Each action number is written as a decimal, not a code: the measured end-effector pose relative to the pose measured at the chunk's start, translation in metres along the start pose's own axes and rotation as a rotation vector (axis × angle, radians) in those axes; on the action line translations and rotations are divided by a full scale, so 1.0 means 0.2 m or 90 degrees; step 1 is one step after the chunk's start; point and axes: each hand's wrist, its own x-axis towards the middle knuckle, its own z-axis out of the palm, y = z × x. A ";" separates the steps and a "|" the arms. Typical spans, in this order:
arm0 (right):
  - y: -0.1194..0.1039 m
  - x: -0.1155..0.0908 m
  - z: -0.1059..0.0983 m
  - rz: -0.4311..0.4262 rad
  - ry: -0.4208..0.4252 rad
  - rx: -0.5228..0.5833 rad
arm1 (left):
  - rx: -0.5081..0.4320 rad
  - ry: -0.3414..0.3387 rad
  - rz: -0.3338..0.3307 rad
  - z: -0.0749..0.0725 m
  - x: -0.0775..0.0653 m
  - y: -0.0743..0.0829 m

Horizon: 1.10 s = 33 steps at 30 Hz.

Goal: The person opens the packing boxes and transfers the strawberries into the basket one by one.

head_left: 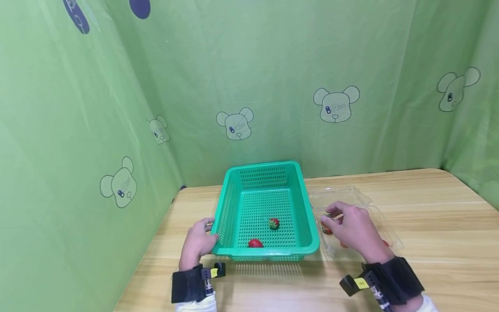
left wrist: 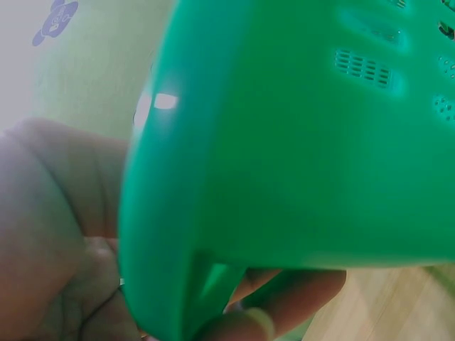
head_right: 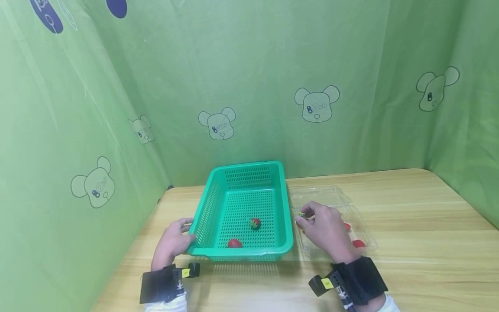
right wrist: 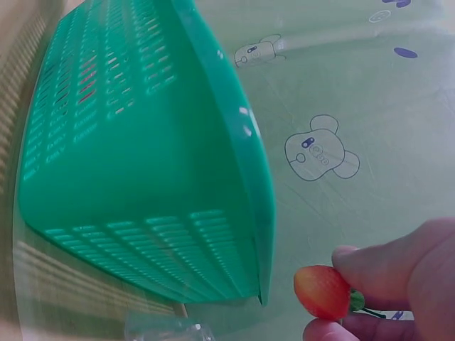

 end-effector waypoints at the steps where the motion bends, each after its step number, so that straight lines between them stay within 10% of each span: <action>1: 0.00 0.00 0.00 0.003 -0.001 0.007 | 0.001 0.000 0.000 0.00 0.00 0.00; 33: -0.14 -0.03 0.09 -0.044 0.035 -0.016 | -0.004 -0.002 -0.002 0.00 -0.01 0.01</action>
